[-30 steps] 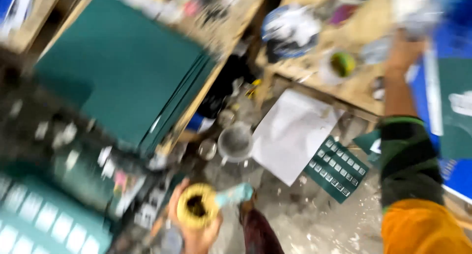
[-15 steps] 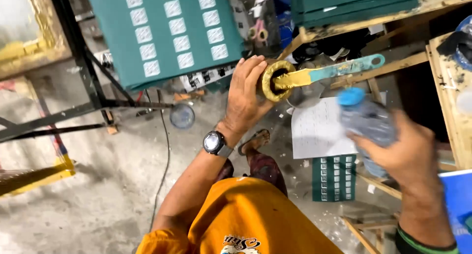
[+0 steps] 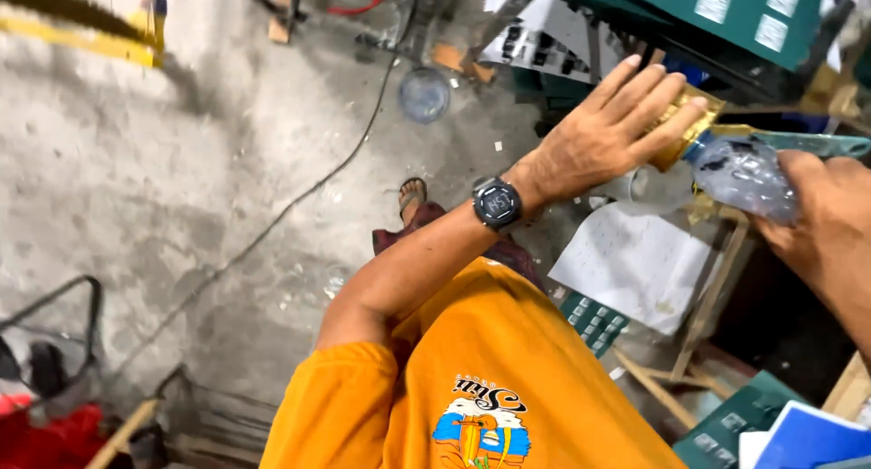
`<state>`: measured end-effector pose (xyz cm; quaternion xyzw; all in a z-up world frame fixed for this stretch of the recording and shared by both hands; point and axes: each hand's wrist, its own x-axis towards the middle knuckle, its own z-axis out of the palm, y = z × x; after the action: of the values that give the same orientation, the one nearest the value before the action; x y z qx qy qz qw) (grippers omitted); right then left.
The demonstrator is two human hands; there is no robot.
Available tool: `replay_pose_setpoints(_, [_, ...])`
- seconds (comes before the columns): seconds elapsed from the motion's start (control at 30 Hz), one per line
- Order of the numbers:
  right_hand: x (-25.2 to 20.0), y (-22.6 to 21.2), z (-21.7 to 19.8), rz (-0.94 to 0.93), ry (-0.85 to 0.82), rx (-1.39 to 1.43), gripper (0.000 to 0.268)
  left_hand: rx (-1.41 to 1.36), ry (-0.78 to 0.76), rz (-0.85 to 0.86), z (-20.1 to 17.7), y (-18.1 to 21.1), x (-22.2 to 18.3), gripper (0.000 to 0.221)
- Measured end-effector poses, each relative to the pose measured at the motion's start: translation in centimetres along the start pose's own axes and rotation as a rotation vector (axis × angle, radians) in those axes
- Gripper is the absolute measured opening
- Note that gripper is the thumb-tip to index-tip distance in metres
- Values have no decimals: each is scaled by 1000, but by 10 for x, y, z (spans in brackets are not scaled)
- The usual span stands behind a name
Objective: Manually applying ink to a screen printing frame and transferring the design onto paper sheets.
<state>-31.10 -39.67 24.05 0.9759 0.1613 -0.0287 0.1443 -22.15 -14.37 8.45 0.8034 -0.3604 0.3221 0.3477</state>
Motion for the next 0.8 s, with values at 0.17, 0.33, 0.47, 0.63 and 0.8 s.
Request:
replay_pose_setpoints(0.17, [24, -5, -13, -82, 41, 135, 42, 80, 54, 74, -28, -20, -8, 49])
replay_pose_setpoints(0.33, [24, 24, -5, -102, -2, 75, 43, 86, 115, 30, -34, -21, -6, 54])
replay_pose_setpoints(0.47, [36, -17, -62, -168, -28, -171, 49, 29, 140, -12, -30, -16, -3, 53])
replay_pose_setpoints(0.63, [38, -33, -87, -186, -40, -271, 52, 52, 139, -22, -27, -7, 2, 55])
replay_pose_setpoints(0.8, [24, -5, -75, -218, 8, -223, 49, 64, 218, -4, -15, -4, 13, 52])
